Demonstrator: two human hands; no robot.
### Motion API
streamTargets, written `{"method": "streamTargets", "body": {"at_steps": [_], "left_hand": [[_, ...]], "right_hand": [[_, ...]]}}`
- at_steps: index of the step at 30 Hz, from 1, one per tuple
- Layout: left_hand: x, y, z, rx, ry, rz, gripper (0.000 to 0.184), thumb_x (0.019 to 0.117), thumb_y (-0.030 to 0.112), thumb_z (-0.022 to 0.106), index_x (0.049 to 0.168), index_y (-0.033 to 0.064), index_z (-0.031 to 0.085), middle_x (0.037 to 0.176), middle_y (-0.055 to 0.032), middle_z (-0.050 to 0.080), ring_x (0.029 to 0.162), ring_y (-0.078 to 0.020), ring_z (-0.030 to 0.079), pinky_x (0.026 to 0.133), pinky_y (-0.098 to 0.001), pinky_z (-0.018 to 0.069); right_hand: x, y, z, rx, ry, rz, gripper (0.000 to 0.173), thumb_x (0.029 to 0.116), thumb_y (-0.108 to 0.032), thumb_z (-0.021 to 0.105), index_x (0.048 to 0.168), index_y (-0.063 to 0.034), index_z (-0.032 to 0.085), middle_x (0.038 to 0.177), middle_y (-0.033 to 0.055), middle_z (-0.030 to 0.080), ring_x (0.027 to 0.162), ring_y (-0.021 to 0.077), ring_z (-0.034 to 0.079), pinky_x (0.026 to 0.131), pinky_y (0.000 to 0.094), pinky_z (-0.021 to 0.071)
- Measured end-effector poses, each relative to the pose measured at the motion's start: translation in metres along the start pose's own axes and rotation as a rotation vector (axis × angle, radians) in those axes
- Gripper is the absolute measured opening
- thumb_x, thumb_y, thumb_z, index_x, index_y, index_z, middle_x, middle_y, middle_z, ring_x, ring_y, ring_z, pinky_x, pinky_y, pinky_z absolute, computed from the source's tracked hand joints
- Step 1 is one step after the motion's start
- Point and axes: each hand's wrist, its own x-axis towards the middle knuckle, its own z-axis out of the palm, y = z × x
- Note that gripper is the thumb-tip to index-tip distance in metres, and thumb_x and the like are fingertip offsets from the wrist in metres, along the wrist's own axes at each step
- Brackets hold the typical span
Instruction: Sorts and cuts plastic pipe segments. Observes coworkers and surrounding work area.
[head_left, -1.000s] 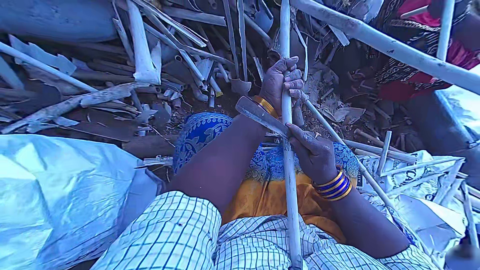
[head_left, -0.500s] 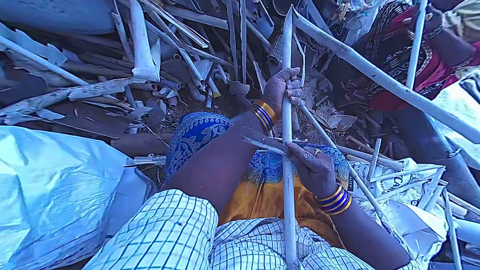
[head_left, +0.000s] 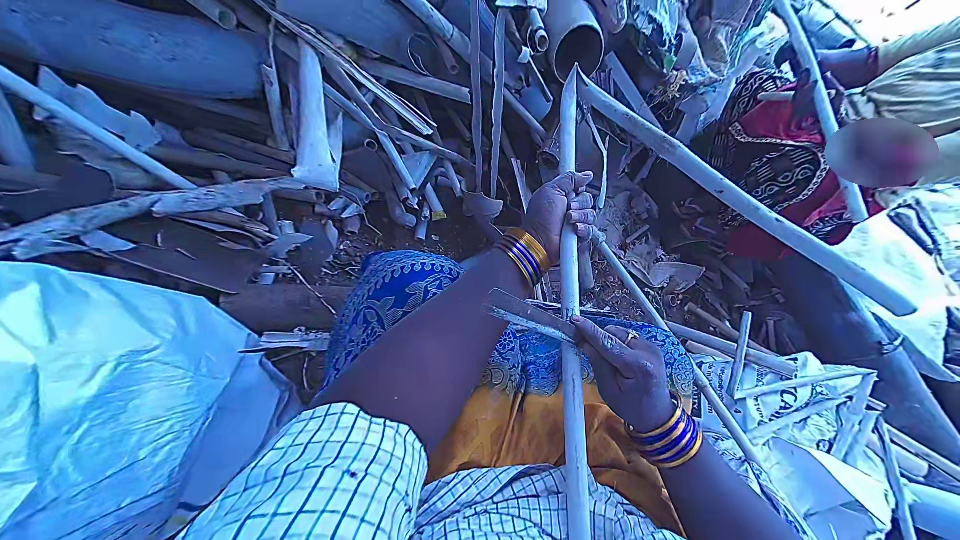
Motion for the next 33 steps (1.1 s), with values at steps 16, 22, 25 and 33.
{"method": "streamTargets", "body": {"at_steps": [16,22,25,33], "left_hand": [[-0.003,0.004,0.001,0.019,0.025,0.000,0.039,0.1106,0.025,0.033,0.073,0.0192,0.039,0.049,0.0086,0.033,0.034,-0.0007,0.033,0.034,-0.0135,0.0316],[-0.003,0.005,-0.001,0.013,0.000,0.027,0.036,0.1107,0.025,0.033,0.076,0.0195,0.040,0.049,0.0087,0.033,0.034,-0.0009,0.033,0.033,-0.0142,0.0315],[-0.002,0.001,0.000,0.001,-0.009,-0.005,0.037,0.1110,0.026,0.032,0.075,0.0196,0.040,0.049,0.0083,0.033,0.034,-0.0017,0.033,0.034,-0.0149,0.0321],[-0.001,0.002,-0.002,0.012,-0.010,0.001,0.037,0.1106,0.025,0.033,0.075,0.0197,0.040,0.049,0.0082,0.034,0.035,-0.0016,0.034,0.034,-0.0147,0.0323]], "right_hand": [[0.036,-0.003,0.010,-0.148,0.035,0.019,0.030,0.0993,-0.016,0.056,0.117,-0.0140,0.080,0.070,0.0117,0.069,0.055,0.0244,0.063,0.048,0.0381,0.0483],[0.011,-0.009,0.003,-0.033,-0.004,-0.007,0.029,0.1026,-0.017,0.054,0.115,-0.0095,0.079,0.080,0.0125,0.074,0.066,0.0203,0.068,0.058,0.0325,0.0530],[0.026,-0.002,0.005,-0.089,0.006,0.042,0.030,0.1006,-0.017,0.054,0.117,-0.0109,0.079,0.075,0.0127,0.072,0.058,0.0239,0.065,0.050,0.0386,0.0496],[0.012,-0.007,0.002,-0.088,0.001,-0.007,0.029,0.1016,-0.016,0.054,0.115,-0.0099,0.079,0.080,0.0126,0.074,0.066,0.0214,0.069,0.057,0.0329,0.0528]]}}
